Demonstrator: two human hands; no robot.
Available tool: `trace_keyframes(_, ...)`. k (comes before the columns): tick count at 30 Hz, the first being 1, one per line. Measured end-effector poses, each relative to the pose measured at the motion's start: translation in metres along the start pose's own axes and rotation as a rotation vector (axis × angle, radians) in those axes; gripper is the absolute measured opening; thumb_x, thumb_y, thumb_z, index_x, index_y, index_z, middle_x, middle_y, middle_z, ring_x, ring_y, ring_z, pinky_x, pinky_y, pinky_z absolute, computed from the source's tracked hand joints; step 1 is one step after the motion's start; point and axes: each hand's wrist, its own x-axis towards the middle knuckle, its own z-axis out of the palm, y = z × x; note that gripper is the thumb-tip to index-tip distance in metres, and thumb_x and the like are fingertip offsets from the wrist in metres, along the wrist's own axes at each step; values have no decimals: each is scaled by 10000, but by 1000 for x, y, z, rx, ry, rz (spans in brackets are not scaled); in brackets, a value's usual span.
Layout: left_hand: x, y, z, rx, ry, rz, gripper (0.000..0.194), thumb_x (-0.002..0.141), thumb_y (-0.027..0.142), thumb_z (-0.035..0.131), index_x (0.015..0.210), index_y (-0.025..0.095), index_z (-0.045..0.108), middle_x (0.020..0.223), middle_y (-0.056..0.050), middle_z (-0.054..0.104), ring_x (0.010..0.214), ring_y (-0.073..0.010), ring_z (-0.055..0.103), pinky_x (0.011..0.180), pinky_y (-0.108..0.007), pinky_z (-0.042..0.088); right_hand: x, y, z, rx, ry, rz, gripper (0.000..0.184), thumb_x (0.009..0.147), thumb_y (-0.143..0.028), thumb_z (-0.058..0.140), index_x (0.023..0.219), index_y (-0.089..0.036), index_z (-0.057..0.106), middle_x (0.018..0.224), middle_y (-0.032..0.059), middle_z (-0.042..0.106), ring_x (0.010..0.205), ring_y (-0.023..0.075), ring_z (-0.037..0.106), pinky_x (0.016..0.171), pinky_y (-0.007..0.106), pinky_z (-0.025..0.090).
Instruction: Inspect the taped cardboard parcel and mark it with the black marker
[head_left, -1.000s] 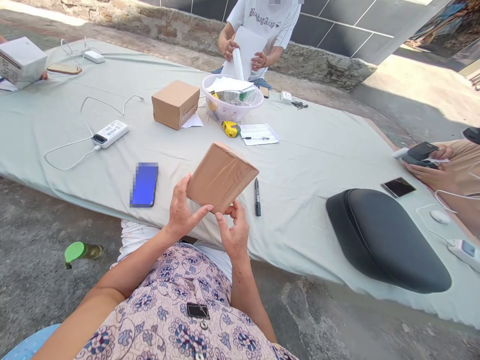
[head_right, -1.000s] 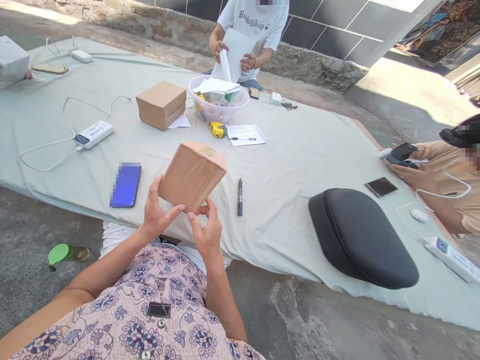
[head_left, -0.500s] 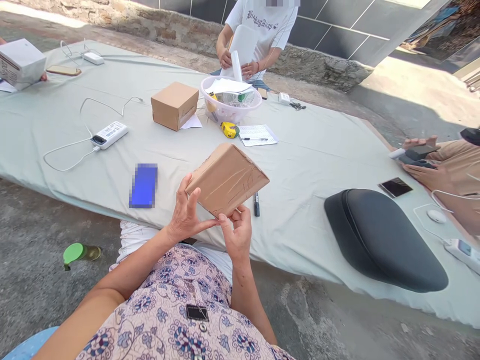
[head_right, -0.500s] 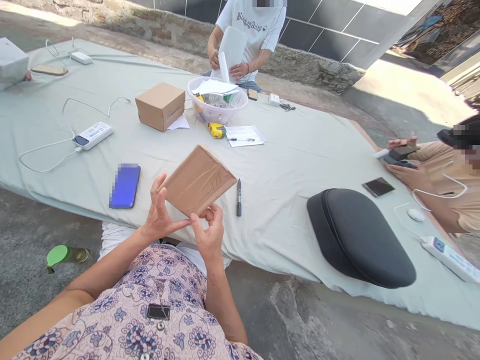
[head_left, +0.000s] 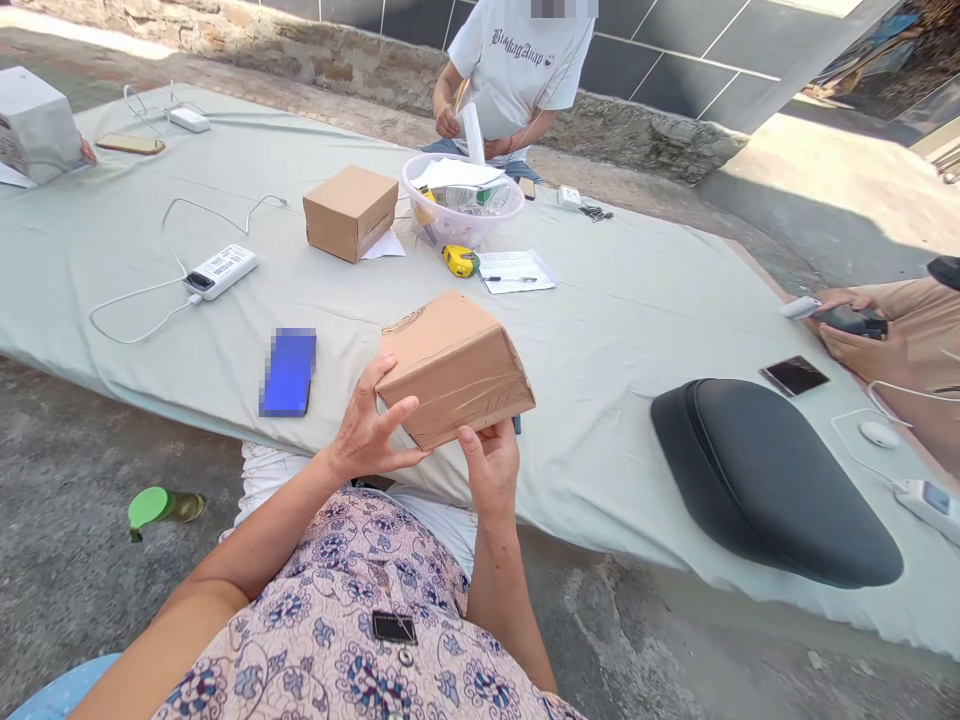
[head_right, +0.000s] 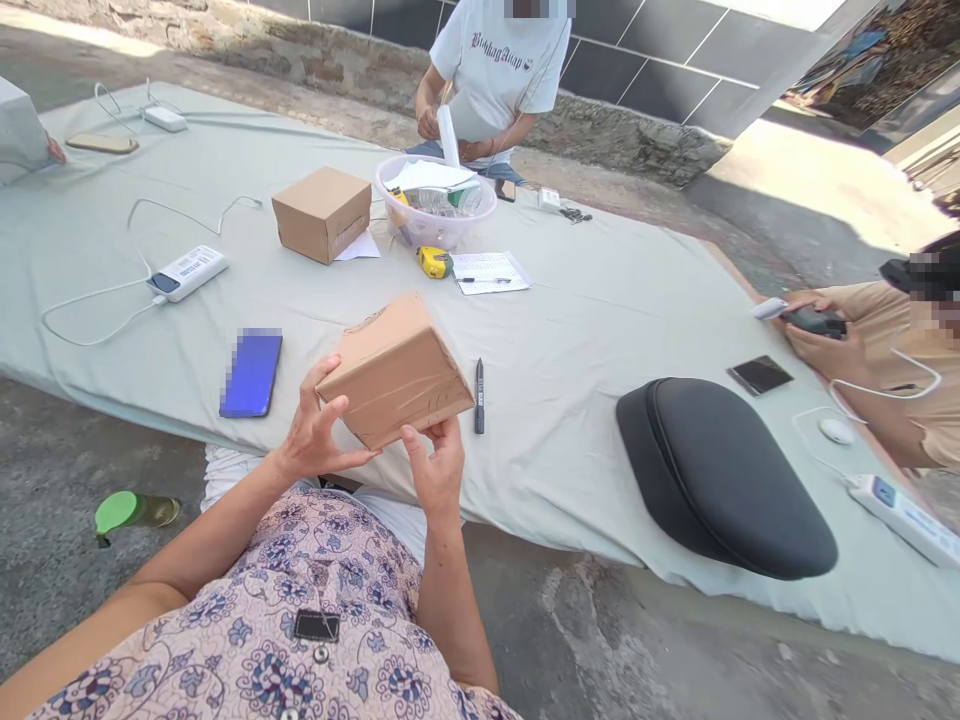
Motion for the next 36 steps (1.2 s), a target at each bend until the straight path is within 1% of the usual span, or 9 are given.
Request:
trace_keyframes(5,-1,-5,-6,-143,-64,44,947,663,410,884,1453,432,362,1624,-116,204,1490,-402,360,1135,-673,416,11,-5,-29,62,238,-49,603,802,-628,710,1217,-209,584,924,28,702,855,179,668,774,308,528)
trace_keyframes(10,4,-2,-10,-230,-75,48,948,696,452,853,1490,395,340,1614,-143,216,1500,-398,348,1145,-670,413,11,-11,-37,-18,239,-165,652,810,-775,586,1113,-202,659,840,22,641,799,192,626,761,329,497)
trace_keyframes(16,9,2,-22,-260,-104,-1,944,682,508,854,1487,334,392,1570,-184,272,1459,-427,395,1113,-645,449,14,-8,-37,-52,288,-247,759,706,-890,576,1009,-203,691,842,33,632,798,213,603,773,361,499)
trace_keyframes(19,14,4,-31,-337,-121,-45,965,665,557,852,1488,315,409,1538,-200,327,1444,-435,406,1110,-655,434,17,-6,-41,-43,331,-200,664,724,-827,630,965,-212,700,772,-2,589,748,189,577,765,352,496)
trace_keyframes(22,14,1,-37,-418,-143,-94,952,665,597,834,1481,322,429,1514,-190,370,1445,-426,404,1136,-656,396,19,-5,-44,-44,374,-156,510,785,-702,673,905,-208,711,809,4,611,788,187,597,798,355,499)
trace_keyframes(28,2,-20,-38,-655,-7,-409,947,620,756,764,1418,312,514,1346,-138,560,1305,-365,566,1071,-518,507,26,4,-44,-68,446,-134,405,821,-591,689,950,-211,741,1029,60,677,1053,231,637,927,399,518)
trace_keyframes(31,-3,-28,-33,-810,53,-591,938,572,744,798,1372,315,562,1353,-114,598,1256,-353,601,1032,-483,532,25,9,-39,52,394,-49,388,868,-565,638,1030,-224,730,1079,59,692,1025,210,653,912,398,532)
trace_keyframes(33,-5,-30,-29,-941,94,-726,886,597,701,804,1361,320,568,1355,-101,615,1229,-338,621,975,-450,561,24,10,-35,99,348,-27,405,886,-539,624,1156,-245,695,1110,59,694,1021,198,656,907,395,542)
trace_keyframes(36,-6,-31,-23,-1077,163,-887,775,670,650,770,1348,338,562,1315,-75,645,1154,-284,656,861,-379,590,21,10,-25,80,285,-46,543,873,-518,651,1350,-265,593,1153,76,693,1076,201,650,933,396,547)
